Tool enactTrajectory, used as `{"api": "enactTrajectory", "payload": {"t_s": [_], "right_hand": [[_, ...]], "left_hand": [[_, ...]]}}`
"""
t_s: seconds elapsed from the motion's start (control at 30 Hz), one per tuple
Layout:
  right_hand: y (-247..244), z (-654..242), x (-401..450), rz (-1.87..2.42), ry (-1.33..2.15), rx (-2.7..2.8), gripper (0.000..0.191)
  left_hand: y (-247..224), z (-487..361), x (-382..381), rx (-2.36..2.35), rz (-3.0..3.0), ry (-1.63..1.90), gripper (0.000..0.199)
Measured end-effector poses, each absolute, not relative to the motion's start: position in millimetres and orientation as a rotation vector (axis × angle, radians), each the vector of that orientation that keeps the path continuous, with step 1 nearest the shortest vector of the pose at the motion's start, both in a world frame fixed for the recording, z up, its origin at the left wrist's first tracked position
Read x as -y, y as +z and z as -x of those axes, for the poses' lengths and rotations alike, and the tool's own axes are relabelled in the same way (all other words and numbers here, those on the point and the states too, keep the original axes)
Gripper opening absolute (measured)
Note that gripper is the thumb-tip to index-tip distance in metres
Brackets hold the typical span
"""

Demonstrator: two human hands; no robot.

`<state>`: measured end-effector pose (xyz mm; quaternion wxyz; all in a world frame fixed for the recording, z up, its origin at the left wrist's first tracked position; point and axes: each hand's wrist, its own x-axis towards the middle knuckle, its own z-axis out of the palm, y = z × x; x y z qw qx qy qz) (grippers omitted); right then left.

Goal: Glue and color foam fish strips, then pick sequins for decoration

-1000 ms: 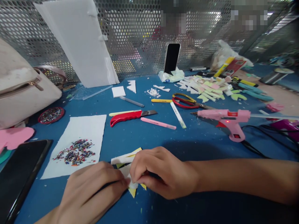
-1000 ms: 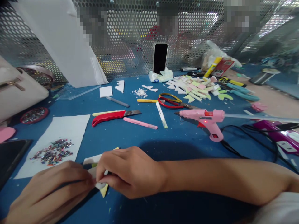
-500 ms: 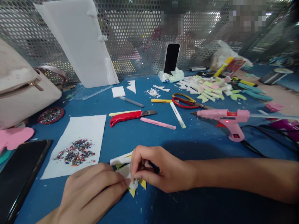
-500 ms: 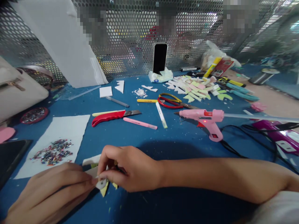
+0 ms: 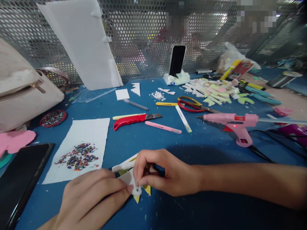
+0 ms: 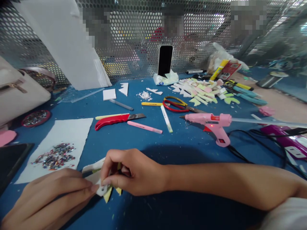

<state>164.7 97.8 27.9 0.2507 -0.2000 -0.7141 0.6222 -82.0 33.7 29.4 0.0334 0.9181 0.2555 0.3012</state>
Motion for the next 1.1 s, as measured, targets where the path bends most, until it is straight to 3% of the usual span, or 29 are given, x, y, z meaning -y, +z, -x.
{"api": "enactTrajectory", "payload": {"t_s": [0.43,0.77,1.1], "right_hand": [[29.5,-163.7,-97.5,0.570,1.698,1.940,0.010],[26.0,-165.6,-93.3,0.451,1.451,2.055,0.005],[24.9,-165.8,-95.7,0.445,1.556,1.981,0.006]], "left_hand": [[31.9,76.5,-32.8,-0.801,-2.861,0.924,0.018],[33.6,75.0,-31.9,-0.813,-2.845,0.912,0.021],[35.7,73.9,-33.2,-0.839,-2.836,0.923,0.020]]}}
